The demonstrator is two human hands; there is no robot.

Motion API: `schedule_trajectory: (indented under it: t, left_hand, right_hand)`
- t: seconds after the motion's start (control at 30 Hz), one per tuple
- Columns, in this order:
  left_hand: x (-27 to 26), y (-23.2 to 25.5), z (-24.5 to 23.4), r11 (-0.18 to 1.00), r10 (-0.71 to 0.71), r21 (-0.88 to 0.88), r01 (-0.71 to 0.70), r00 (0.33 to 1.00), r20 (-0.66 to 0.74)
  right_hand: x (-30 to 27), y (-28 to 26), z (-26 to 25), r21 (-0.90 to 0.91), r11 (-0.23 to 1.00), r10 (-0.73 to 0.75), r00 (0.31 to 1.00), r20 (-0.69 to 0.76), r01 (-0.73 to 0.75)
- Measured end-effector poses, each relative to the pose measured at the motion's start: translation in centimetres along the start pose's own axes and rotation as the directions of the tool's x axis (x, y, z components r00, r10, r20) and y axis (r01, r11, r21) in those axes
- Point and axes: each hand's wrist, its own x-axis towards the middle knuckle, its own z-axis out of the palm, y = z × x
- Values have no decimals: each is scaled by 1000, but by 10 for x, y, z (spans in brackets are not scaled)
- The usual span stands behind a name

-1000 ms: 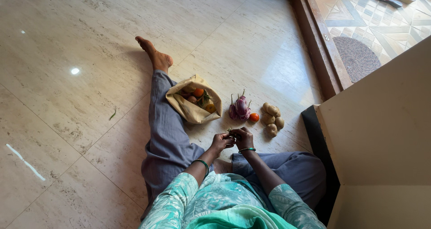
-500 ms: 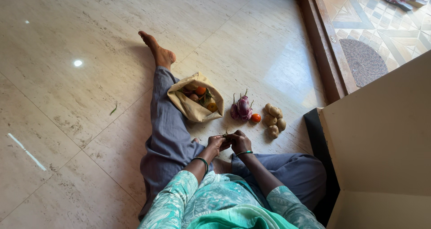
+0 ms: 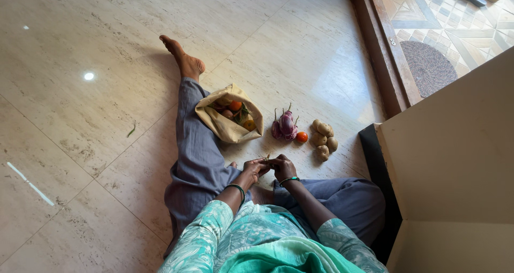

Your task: The person sits on the floor and sorts vegetables from a cloth bag. They remove eggplants, potatoes, tomatoes, and chilies, placing them on the floor in separate piles.

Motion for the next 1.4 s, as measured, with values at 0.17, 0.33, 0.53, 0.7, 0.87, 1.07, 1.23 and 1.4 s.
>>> schedule_trajectory:
  t: [0.17,0.33,0.53,0.7,0.87,1.07,1.23,1.4]
  left_hand:
    - [-2,-4,0,982,58,177,-70,996,73]
    - [-2,-3,0,941,206,260,-218,976,75]
    - [1,0,6,866,224,427,-260,966,132]
    - [-1,-1,4,812,305,517,-269,952,16]
    - [-5,-3,5,686,407,612,-393,905,125]
    - [-7,-8,2,620,478,679,-393,876,71]
    - [-9,-11,9,375,609,845,-380,788,84]
    - [-17,-13,14,58,750,930,-363,631,199]
  right_hand:
    - [-2,4,1,23,998,-56,997,-59,57]
    - [0,0,4,60,995,-69,994,-84,74]
    - [9,-1,1,75,995,-54,984,-167,67]
    - [2,-1,7,92,990,-91,986,-141,104]
    - [5,10,15,117,987,-90,982,-166,110]
    - [0,7,22,127,981,-134,984,-117,148]
    - [11,16,18,162,987,58,946,-320,-5]
    - [8,6,22,389,894,282,954,-100,-224]
